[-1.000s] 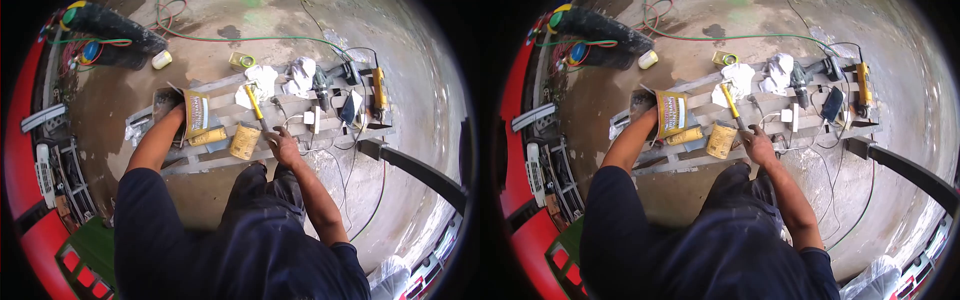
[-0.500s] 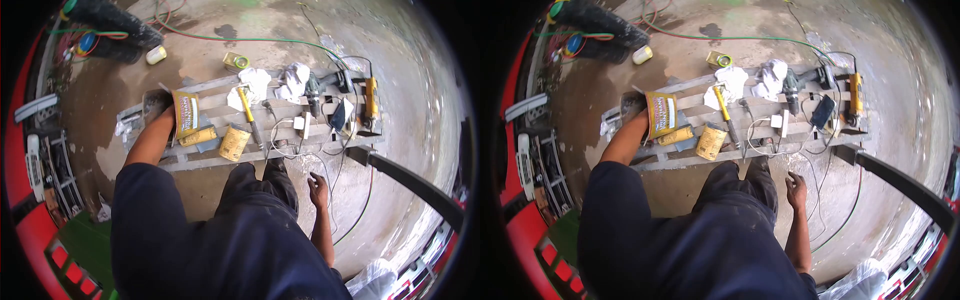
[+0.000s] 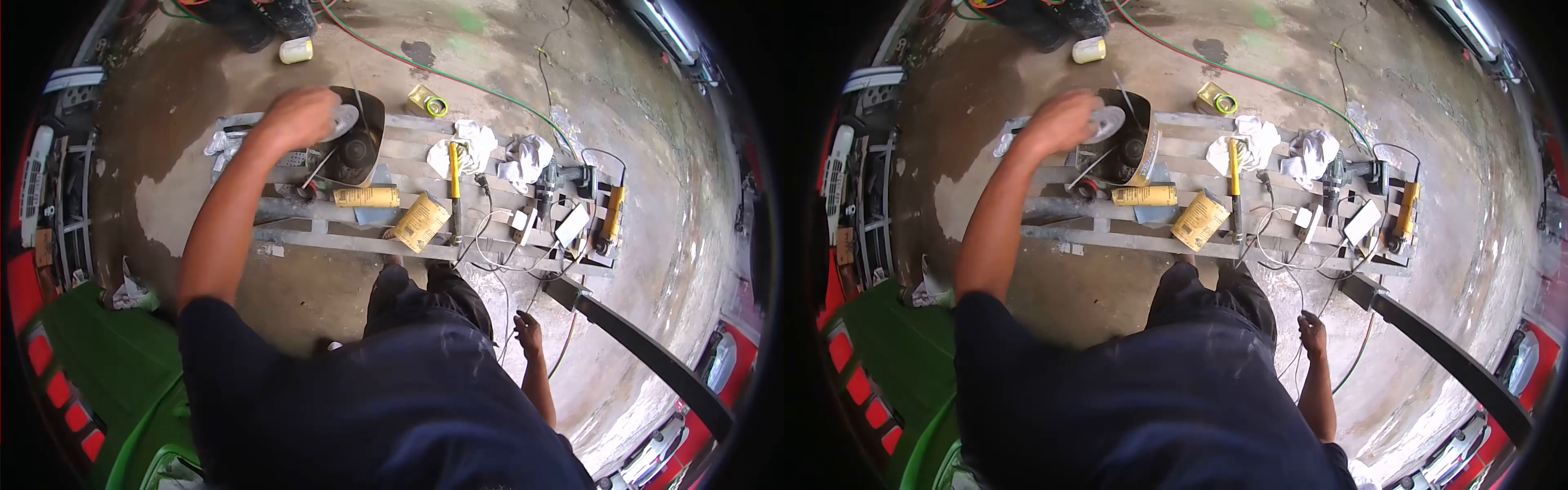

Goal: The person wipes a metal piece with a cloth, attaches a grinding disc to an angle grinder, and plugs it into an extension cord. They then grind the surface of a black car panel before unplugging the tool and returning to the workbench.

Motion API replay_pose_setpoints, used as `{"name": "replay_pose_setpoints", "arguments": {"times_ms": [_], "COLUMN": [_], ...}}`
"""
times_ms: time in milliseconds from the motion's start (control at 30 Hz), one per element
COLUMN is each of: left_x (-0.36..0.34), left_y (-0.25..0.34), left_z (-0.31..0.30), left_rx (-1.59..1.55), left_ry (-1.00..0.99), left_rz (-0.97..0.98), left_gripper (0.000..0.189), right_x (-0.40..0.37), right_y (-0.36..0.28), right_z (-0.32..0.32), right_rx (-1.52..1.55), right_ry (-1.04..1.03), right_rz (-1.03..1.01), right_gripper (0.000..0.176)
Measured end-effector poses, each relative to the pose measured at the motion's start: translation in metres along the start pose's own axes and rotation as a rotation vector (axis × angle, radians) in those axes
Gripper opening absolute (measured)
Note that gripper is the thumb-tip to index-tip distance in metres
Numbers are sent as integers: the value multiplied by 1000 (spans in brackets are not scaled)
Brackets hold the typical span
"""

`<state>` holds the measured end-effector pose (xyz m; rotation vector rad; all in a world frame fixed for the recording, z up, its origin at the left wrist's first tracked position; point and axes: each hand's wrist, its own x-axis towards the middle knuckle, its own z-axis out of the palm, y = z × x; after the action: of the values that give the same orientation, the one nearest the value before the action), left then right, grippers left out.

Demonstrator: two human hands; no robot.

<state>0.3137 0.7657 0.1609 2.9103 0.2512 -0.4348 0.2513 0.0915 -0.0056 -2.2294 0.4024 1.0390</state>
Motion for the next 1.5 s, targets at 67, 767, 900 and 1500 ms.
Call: {"name": "replay_pose_setpoints", "arguments": {"times_ms": [67, 767, 900, 1500], "left_x": [-39, -160, -164, -186], "left_y": [-19, 226, 340, 547], "left_z": [-21, 94, 112, 143], "left_rx": [-194, -2265, -2171, -1826], "left_ry": [244, 309, 458, 521], "left_rz": [-43, 202, -222, -796], "left_gripper": [39, 29, 29, 27], "right_x": [11, 175, 270, 286], "right_y": [-1, 9, -14, -2], "right_z": [-4, -262, -311, -369], "right_rx": [-52, 52, -194, 568], "right_ry": [-8, 555, 653, -81], "right_rz": [-29, -164, -239, -407], "right_gripper": [47, 60, 83, 50]}}
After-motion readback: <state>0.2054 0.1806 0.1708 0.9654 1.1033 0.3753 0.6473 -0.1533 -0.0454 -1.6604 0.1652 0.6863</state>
